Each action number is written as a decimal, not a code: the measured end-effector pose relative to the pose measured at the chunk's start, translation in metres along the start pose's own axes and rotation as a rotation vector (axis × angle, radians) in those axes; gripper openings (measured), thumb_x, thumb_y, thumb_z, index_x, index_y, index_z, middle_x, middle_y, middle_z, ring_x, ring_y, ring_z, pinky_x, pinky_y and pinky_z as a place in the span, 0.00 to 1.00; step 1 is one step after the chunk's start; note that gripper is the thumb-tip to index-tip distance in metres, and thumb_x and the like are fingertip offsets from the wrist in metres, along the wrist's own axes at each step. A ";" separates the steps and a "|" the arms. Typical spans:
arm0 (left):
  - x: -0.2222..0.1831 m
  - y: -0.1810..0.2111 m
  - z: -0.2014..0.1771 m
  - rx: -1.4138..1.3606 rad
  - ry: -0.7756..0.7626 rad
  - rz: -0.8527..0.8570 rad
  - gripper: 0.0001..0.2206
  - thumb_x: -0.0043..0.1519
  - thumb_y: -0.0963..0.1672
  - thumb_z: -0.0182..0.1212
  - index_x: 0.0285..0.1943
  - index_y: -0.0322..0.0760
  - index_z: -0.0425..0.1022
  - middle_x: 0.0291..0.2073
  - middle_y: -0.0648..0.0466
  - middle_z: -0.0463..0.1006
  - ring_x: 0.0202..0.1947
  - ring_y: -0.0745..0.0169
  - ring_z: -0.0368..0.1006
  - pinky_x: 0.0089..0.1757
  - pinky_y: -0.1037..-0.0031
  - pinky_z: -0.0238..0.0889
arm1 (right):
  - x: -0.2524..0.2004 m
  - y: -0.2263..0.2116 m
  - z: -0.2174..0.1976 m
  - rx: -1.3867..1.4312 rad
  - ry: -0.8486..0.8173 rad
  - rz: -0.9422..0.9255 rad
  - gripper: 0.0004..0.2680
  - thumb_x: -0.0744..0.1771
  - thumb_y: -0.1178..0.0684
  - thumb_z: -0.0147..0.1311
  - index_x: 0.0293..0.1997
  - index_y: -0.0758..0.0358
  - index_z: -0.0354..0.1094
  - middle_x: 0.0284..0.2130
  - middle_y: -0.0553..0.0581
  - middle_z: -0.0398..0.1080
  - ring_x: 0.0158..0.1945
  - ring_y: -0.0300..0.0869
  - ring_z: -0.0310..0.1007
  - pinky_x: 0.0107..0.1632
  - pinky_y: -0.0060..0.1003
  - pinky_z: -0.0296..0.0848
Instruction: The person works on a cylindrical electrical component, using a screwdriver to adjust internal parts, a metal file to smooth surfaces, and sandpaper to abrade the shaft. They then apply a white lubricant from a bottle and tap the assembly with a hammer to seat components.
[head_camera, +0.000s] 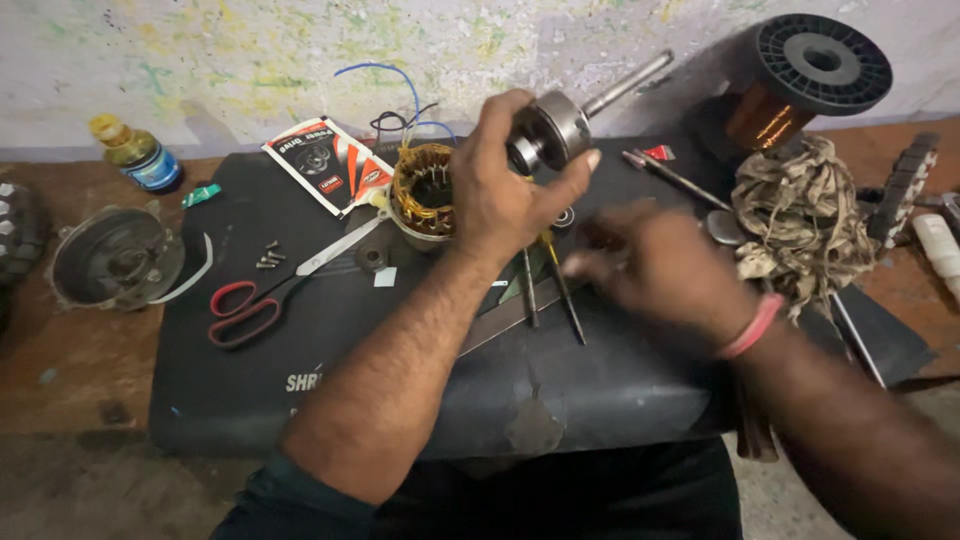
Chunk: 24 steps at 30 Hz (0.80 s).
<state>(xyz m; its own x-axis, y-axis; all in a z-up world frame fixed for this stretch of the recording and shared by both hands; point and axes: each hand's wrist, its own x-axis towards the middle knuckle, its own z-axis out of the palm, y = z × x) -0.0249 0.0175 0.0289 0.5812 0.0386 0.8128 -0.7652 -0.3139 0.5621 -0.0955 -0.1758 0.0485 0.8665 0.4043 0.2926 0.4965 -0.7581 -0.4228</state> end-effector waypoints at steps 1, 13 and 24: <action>-0.001 0.001 0.000 -0.048 0.002 -0.044 0.28 0.56 0.49 0.78 0.59 0.35 0.67 0.44 0.50 0.81 0.44 0.58 0.83 0.47 0.70 0.78 | -0.004 -0.011 0.006 -0.118 0.018 -0.157 0.13 0.60 0.43 0.68 0.40 0.60 0.75 0.31 0.62 0.73 0.37 0.56 0.74 0.40 0.50 0.72; 0.003 0.008 -0.008 -0.255 0.020 -0.029 0.31 0.58 0.43 0.74 0.69 0.31 0.65 0.52 0.46 0.79 0.50 0.58 0.81 0.53 0.70 0.76 | 0.016 -0.026 0.039 -0.301 -0.065 0.075 0.12 0.63 0.53 0.59 0.47 0.67 0.66 0.27 0.69 0.74 0.34 0.65 0.74 0.40 0.58 0.72; -0.010 0.033 -0.019 0.079 -0.014 0.036 0.26 0.54 0.47 0.79 0.55 0.31 0.70 0.46 0.44 0.77 0.46 0.50 0.79 0.47 0.65 0.74 | -0.079 -0.038 -0.043 0.759 0.302 0.430 0.15 0.65 0.63 0.51 0.58 0.65 0.63 0.34 0.55 0.70 0.27 0.38 0.64 0.27 0.34 0.63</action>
<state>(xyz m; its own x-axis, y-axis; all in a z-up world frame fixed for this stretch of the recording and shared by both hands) -0.0611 0.0244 0.0419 0.5581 0.0133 0.8297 -0.7617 -0.3884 0.5186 -0.1848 -0.2010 0.0785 0.9871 -0.0660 0.1458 0.1272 -0.2303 -0.9648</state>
